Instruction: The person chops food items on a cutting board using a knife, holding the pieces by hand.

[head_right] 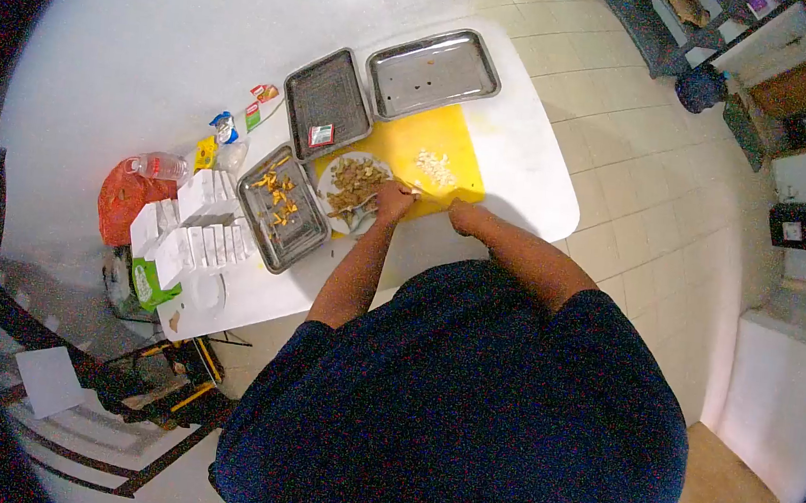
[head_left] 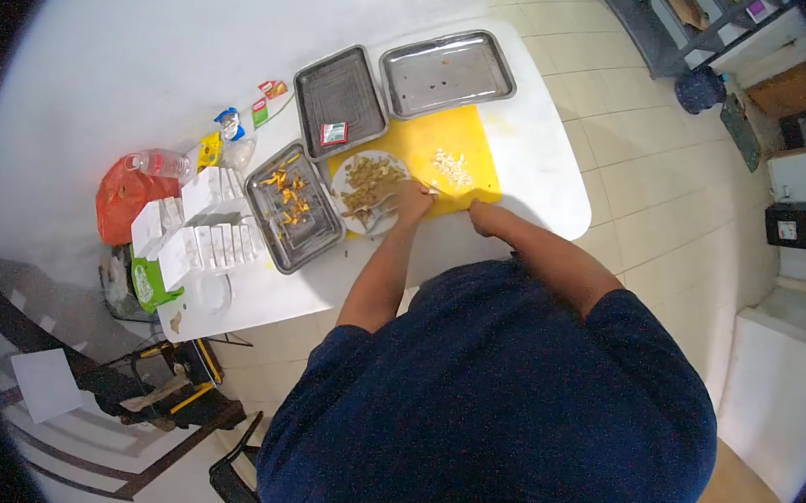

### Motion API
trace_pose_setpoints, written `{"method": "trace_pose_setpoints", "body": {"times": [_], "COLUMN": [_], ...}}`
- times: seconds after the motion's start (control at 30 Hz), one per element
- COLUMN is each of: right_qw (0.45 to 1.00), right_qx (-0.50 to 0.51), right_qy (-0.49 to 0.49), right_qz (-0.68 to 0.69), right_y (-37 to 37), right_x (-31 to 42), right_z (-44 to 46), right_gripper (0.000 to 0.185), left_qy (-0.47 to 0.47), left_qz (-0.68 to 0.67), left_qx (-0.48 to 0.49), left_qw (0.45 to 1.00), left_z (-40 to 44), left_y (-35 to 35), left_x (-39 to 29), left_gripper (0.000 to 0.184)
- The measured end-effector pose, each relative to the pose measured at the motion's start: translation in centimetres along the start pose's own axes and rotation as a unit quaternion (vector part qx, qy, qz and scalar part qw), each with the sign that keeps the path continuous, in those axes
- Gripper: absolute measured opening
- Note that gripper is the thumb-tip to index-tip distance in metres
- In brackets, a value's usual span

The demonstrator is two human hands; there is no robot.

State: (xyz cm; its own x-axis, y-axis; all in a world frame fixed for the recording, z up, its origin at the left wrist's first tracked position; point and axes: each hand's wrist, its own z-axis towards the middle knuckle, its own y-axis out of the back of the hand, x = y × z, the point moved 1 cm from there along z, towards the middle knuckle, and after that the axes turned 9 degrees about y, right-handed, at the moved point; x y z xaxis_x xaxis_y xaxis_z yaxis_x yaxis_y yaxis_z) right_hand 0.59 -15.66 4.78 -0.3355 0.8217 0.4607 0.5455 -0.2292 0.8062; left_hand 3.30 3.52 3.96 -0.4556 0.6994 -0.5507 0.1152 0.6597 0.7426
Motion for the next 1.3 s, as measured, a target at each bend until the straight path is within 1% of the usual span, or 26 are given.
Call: {"method": "trace_pose_setpoints", "body": {"times": [0.07, 0.1, 0.2, 0.3, 0.4, 0.5, 0.6, 0.7, 0.8, 0.9, 1.0, 1.07, 1.1, 1.2, 1.3], "right_qw": [0.999, 0.997, 0.986, 0.973, 0.974, 0.976, 0.972, 0.983, 0.991, 0.995, 0.994, 0.995, 0.995, 0.992, 0.993], "right_qx": [0.009, 0.015, 0.127, 0.153, 0.152, 0.166, 0.166, 0.150, 0.131, 0.098, -0.052, 0.000, 0.028, 0.090, 0.094], "right_qy": [0.045, 0.068, -0.032, -0.093, -0.081, -0.079, -0.100, -0.068, -0.005, -0.002, -0.048, -0.059, -0.064, -0.045, -0.035], "right_qz": [-0.009, -0.014, 0.106, 0.148, 0.147, 0.119, 0.131, 0.080, 0.032, 0.023, 0.089, 0.076, 0.070, 0.073, 0.061], "right_y": [0.1, 1.6, 6.9, 8.0, 8.9, 9.3, 10.1, 9.2, 7.7, 3.7, 2.5, 0.6, 1.1, 3.6, 5.7], "right_x": [-0.7, -0.1, 3.5, 3.9, 4.2, 4.8, 5.3, 4.8, 3.8, 1.6, 1.0, -0.4, 0.0, 1.1, 2.5], "right_z": [-0.3, -1.0, -1.8, -0.9, -1.2, -1.3, -1.7, -1.3, -0.7, -0.2, -2.2, -0.6, -0.3, 0.7, 0.4], "right_gripper": [0.027, 0.029, 0.027, 0.022, 0.022, 0.022, 0.023, 0.023, 0.022, 0.020, 0.022, 0.020, 0.019, 0.022, 0.023], "left_qy": [0.016, 0.026, 0.028, -0.045, -0.024, -0.019, -0.041, -0.018, -0.011, -0.041, -0.010, -0.033, -0.043, -0.012, 0.000], "left_qz": [-0.012, -0.019, -0.048, 0.018, -0.012, -0.023, 0.001, 0.007, -0.014, 0.003, 0.046, 0.015, -0.001, 0.037, -0.048], "left_qx": [0.007, 0.010, -0.003, -0.034, 0.001, -0.020, -0.015, -0.001, 0.008, -0.026, 0.047, 0.015, 0.000, 0.001, 0.003], "left_qw": [1.000, 0.999, 0.998, 0.998, 1.000, 0.999, 0.999, 1.000, 1.000, 0.999, 0.998, 0.999, 0.999, 0.999, 0.999], "left_z": [-0.6, -1.2, -0.5, -0.1, 0.3, 0.6, 0.5, 0.6, 0.4, 0.2, 0.6, 0.8, 0.6, 0.3, -0.1], "left_y": [0.6, 1.1, 0.0, -0.6, -0.5, -1.0, -1.0, -0.8, -0.5, -0.4, -0.5, -0.7, -0.5, -0.6, -0.4], "left_x": [-0.7, -1.3, -0.1, 0.3, 0.7, 1.0, 0.9, 0.7, 0.5, 0.5, 0.3, 0.5, 0.6, 0.1, 0.0], "left_gripper": [0.025, 0.026, 0.027, 0.024, 0.025, 0.025, 0.025, 0.026, 0.026, 0.026, 0.024, 0.022, 0.021, 0.026, 0.025]}}
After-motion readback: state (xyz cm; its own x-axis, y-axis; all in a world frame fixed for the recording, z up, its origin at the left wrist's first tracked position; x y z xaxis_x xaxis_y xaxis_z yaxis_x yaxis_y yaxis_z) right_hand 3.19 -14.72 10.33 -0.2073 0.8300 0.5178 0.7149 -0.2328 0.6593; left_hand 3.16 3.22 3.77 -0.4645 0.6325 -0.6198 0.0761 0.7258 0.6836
